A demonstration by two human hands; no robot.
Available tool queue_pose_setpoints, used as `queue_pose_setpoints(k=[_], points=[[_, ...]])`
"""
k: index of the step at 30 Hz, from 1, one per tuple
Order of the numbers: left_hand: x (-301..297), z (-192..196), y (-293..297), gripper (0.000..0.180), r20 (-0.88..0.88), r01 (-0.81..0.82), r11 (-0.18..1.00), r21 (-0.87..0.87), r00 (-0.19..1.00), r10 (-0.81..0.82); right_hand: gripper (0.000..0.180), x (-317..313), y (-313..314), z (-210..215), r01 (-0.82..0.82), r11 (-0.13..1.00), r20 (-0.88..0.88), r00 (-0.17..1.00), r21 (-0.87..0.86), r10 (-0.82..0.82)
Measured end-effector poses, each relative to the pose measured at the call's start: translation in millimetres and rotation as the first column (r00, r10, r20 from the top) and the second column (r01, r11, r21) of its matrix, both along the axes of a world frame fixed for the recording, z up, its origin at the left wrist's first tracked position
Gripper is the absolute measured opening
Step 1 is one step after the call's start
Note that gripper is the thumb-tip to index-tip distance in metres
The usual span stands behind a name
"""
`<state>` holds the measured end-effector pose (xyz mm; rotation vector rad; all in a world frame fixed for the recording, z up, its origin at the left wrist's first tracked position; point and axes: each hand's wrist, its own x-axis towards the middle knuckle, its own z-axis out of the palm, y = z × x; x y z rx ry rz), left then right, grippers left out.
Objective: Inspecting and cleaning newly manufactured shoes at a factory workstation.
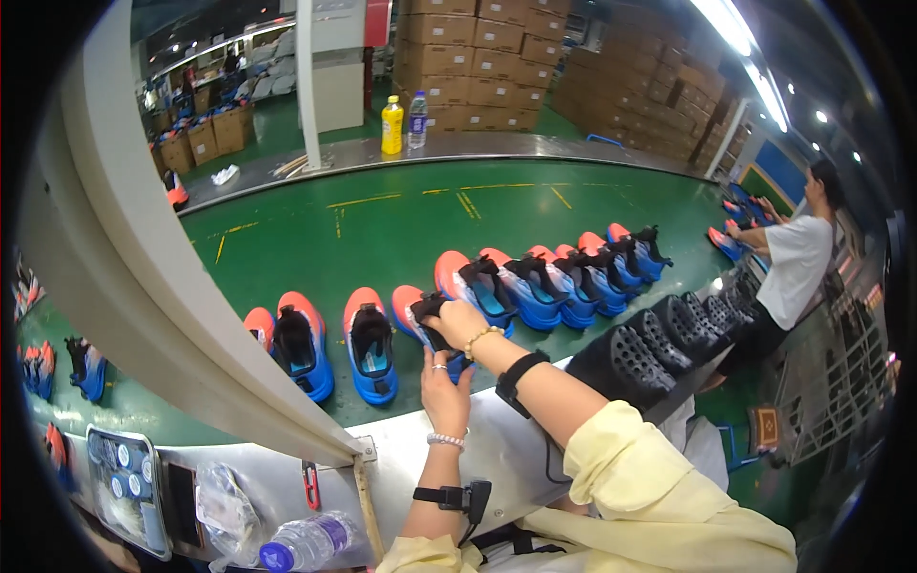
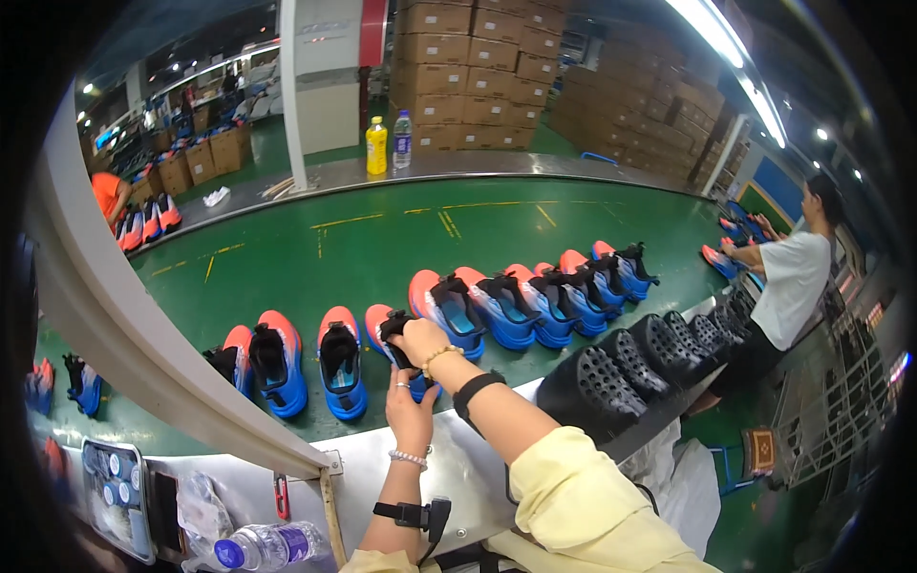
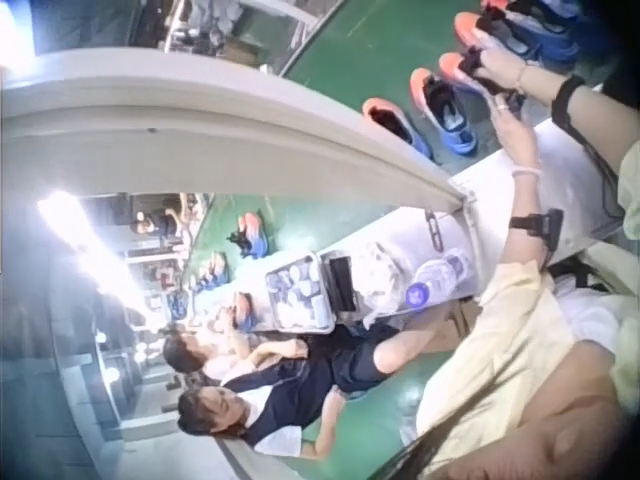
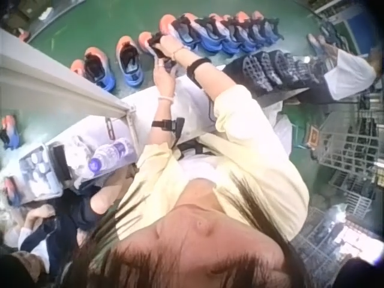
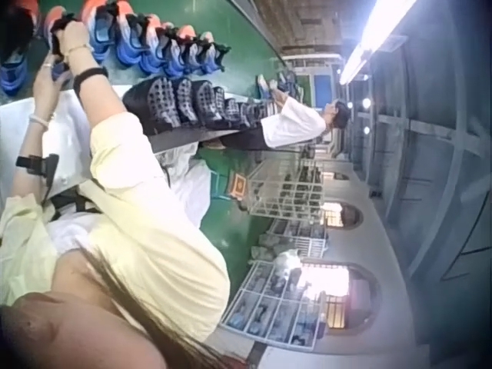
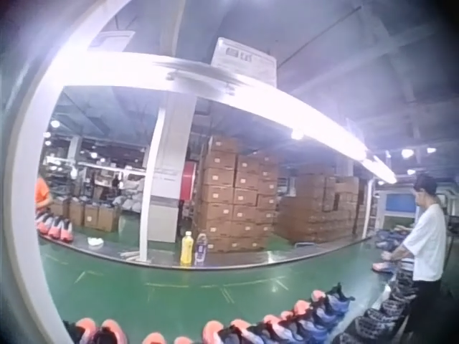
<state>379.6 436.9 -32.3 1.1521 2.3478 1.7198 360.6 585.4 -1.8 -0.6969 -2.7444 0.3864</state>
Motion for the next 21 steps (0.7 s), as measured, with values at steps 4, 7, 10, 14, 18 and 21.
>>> queue_pose_setpoints(k=[4,7,10,14,18,21], points=[[-2.5,-8.3,1.4,0.039,-0.008,0.026,1.0,0.013,1.0,-0.025,0.043,28.4,-23.2,32.5,-0.004,0.988,0.01,1.0,-0.154,0.005],[-18.3,-6.4,-3.2,0.042,-0.079,-0.12,0.984,0.129,0.988,0.131,0.034,98.2,-75.9,89.7,-0.121,0.99,-0.203,0.974,-0.07,0.105],[8.0,20.4,-1.3,0.045,-0.263,-0.223,0.952,0.209,0.925,0.274,0.033,229.6,-92.5,163.2,0.152,0.986,-0.231,0.964,0.07,-0.132],[38.0,32.4,23.1,0.046,-0.388,0.06,0.967,0.247,0.921,0.042,0.041,350.7,-79.1,190.7,0.656,0.733,-0.318,0.744,0.18,-0.588],[30.4,11.1,76.3,0.057,-0.169,0.177,0.983,-0.05,0.968,-0.183,0.058,383.1,-72.9,150.3,0.609,0.733,0.016,0.766,0.305,-0.643],[3.3,1.4,100.2,0.052,-0.15,0.233,0.93,-0.286,0.947,-0.283,0.062,378.1,-70.1,131.0,0.594,0.752,0.012,0.782,0.285,-0.623]])
